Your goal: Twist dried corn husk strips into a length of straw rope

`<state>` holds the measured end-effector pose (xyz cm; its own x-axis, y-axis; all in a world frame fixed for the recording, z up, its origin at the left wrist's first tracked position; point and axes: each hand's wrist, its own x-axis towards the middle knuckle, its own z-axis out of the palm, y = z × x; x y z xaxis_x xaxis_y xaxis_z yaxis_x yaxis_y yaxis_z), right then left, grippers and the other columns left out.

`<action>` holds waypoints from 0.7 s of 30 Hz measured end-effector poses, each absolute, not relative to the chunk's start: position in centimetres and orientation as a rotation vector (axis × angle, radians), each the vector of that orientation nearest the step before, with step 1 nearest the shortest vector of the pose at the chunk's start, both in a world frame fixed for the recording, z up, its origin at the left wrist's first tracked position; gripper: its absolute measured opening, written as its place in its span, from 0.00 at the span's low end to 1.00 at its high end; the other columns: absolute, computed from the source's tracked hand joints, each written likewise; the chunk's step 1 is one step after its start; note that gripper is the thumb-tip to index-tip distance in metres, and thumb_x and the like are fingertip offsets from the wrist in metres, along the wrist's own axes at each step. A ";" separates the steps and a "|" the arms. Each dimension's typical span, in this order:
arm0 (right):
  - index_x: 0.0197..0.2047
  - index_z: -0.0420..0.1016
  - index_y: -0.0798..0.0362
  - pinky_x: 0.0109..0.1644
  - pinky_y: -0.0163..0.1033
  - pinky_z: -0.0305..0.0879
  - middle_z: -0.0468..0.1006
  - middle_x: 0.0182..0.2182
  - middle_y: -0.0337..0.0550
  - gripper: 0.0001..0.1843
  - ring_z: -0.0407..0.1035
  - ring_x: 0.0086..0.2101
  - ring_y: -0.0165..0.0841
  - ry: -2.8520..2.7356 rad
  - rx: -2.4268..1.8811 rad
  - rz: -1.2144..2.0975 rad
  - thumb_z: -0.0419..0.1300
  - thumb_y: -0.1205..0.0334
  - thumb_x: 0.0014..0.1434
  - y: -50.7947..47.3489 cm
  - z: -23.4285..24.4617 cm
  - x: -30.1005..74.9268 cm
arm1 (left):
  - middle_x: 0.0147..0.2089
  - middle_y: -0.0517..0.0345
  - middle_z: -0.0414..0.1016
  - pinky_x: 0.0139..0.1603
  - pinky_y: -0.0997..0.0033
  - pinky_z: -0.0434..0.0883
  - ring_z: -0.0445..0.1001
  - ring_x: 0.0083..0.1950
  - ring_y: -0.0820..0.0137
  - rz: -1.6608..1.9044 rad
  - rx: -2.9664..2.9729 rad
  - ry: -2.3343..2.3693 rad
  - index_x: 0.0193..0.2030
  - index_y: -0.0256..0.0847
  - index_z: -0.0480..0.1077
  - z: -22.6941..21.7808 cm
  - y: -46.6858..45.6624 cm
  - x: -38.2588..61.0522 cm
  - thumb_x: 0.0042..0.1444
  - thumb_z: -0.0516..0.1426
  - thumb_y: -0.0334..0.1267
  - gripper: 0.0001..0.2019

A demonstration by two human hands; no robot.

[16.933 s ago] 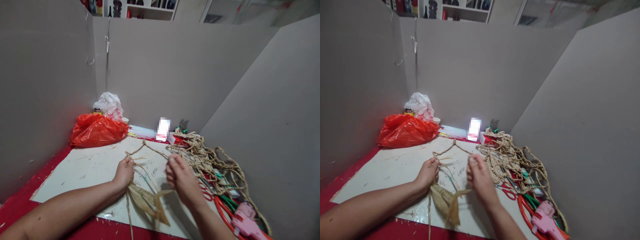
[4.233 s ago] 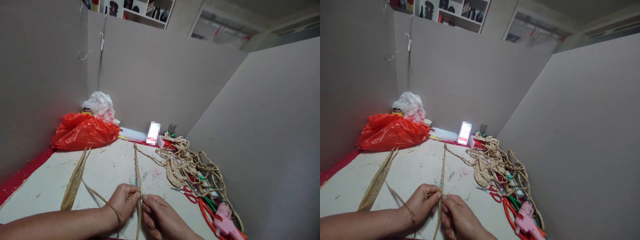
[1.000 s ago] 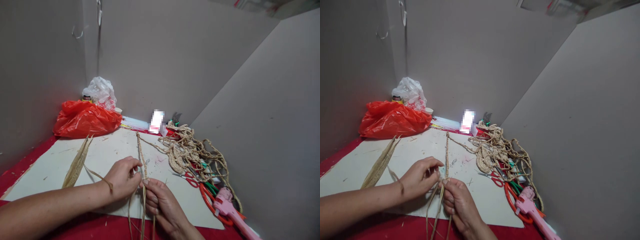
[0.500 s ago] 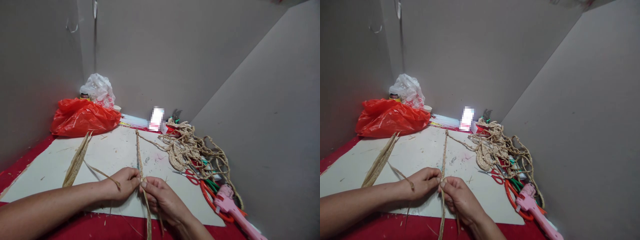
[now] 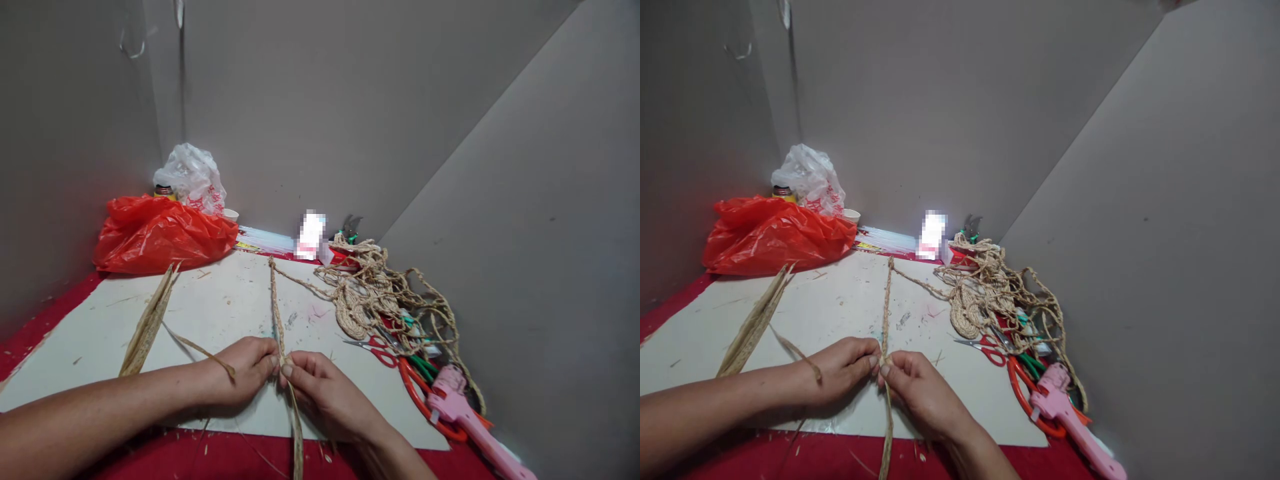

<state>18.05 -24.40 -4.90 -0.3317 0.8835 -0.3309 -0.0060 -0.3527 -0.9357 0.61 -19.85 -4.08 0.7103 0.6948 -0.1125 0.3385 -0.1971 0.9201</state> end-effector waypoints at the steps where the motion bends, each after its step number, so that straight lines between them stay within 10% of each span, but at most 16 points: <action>1: 0.27 0.70 0.57 0.22 0.30 0.42 0.57 0.15 0.30 0.19 0.47 0.18 0.23 -1.297 -1.259 1.698 0.60 0.48 0.55 -24.4 -4.8 18.1 | 0.27 0.61 0.66 0.31 0.76 0.59 0.62 0.29 0.74 0.394 1.724 0.802 0.30 0.38 0.66 -4.3 -19.8 0.7 0.55 0.48 0.38 0.10; 10: 0.28 0.69 0.55 0.33 0.34 0.55 0.72 0.26 0.42 0.16 0.63 0.28 0.31 -1.881 -1.531 1.025 0.49 0.56 0.62 -25.1 -3.9 17.5 | 0.14 0.69 0.51 0.15 0.74 0.41 0.45 0.14 0.80 0.303 1.213 0.853 0.22 0.41 0.59 -4.0 -20.2 1.2 0.49 0.52 0.52 0.17; 21: 0.22 0.66 0.54 0.27 0.33 0.51 0.69 0.20 0.39 0.18 0.60 0.23 0.29 -1.853 -1.667 0.871 0.51 0.54 0.60 -25.7 -2.6 17.8 | 0.16 0.65 0.56 0.22 0.76 0.49 0.51 0.20 0.78 0.526 1.374 0.921 0.18 0.38 0.61 -6.2 -20.2 2.1 0.44 0.55 0.48 0.15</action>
